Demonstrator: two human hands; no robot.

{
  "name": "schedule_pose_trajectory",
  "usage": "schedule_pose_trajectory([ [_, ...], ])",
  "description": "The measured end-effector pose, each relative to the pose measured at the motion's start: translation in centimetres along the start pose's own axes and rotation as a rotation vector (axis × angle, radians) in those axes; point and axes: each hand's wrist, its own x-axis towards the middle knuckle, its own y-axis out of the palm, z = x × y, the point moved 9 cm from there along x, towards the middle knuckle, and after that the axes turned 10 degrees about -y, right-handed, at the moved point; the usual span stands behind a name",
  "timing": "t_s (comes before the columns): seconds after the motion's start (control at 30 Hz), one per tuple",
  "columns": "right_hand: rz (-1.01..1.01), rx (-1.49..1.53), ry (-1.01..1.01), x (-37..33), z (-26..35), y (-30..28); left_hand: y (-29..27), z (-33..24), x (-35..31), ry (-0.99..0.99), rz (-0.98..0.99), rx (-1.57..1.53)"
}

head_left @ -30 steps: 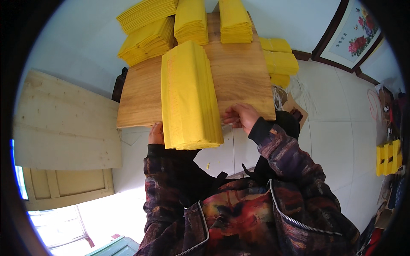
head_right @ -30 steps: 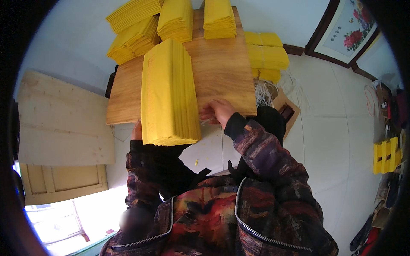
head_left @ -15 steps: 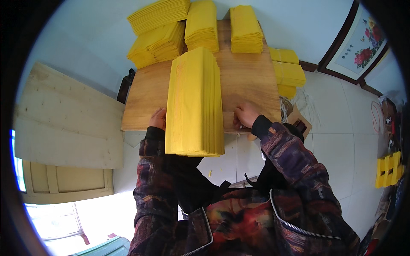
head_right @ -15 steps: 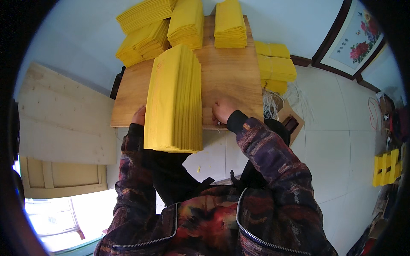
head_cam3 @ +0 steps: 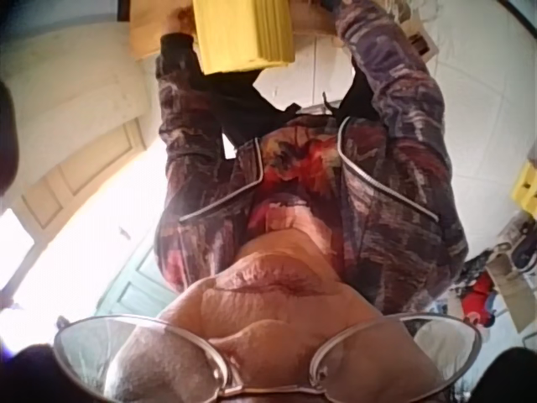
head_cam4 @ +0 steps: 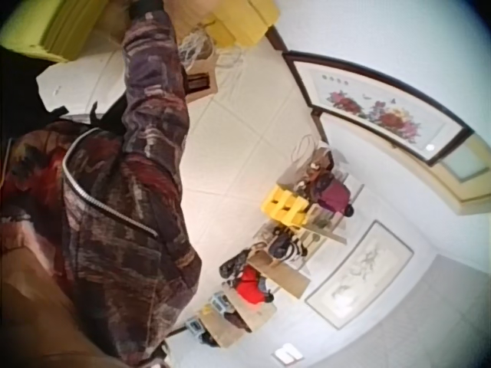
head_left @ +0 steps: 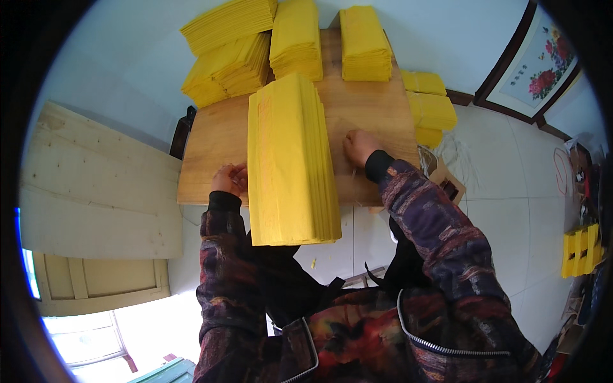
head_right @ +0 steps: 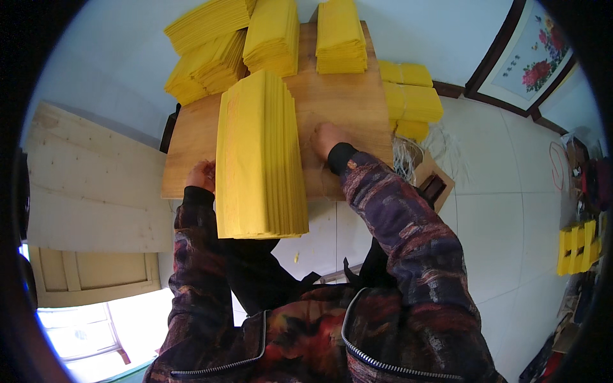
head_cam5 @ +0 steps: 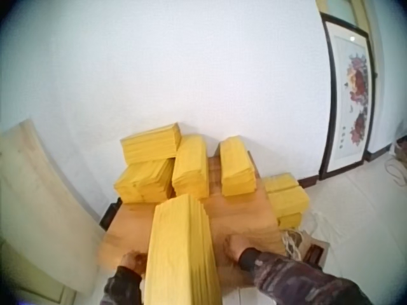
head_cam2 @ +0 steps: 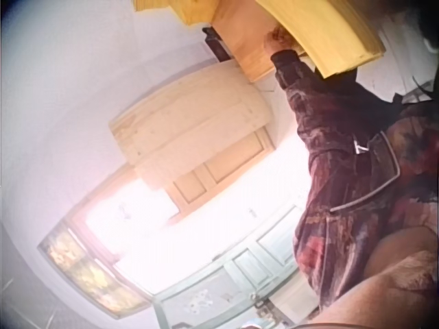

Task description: The person sits on the floor at a low wooden table and bundles stacks of yellow paper sheets using white string. They wrap and tie the string around each stack, then use a dark rectangular tool to press and smooth the bundles before stacking them on the table.

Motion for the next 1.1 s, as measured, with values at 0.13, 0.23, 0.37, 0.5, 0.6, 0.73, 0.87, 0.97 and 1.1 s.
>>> schedule_pose_trajectory([
  [0.13,0.083,0.222,0.057,-0.3,-1.3,0.5,3.0,-2.2,-1.4,0.116,0.089,0.187],
  [0.23,0.165,0.652,0.279,-2.7,-2.6,0.4,4.4,-3.8,-3.6,0.184,0.1,0.298],
  [0.37,0.093,0.823,0.224,-3.8,-0.7,-3.0,6.2,-5.1,-6.5,0.368,0.049,0.488],
  [0.5,0.058,0.627,-0.063,-2.9,3.6,-6.1,12.4,-7.0,-11.3,0.972,0.069,0.813],
  [0.6,0.001,0.589,-0.202,-2.5,6.9,-6.8,16.9,-5.8,-15.2,1.314,0.026,1.214],
  [0.73,0.104,0.75,-0.074,-2.7,7.9,-5.7,21.4,-3.7,-17.2,1.424,0.29,1.625],
  [0.87,0.074,1.154,0.152,-3.1,7.1,-4.7,23.8,-1.3,-17.4,1.447,0.53,1.947],
  [0.97,0.014,1.339,0.183,-2.9,6.3,-4.5,24.7,0.5,-16.8,1.39,0.588,2.128],
  [1.1,-0.046,1.429,0.209,-2.9,4.8,-4.5,25.4,1.6,-16.0,1.308,0.579,2.196],
])
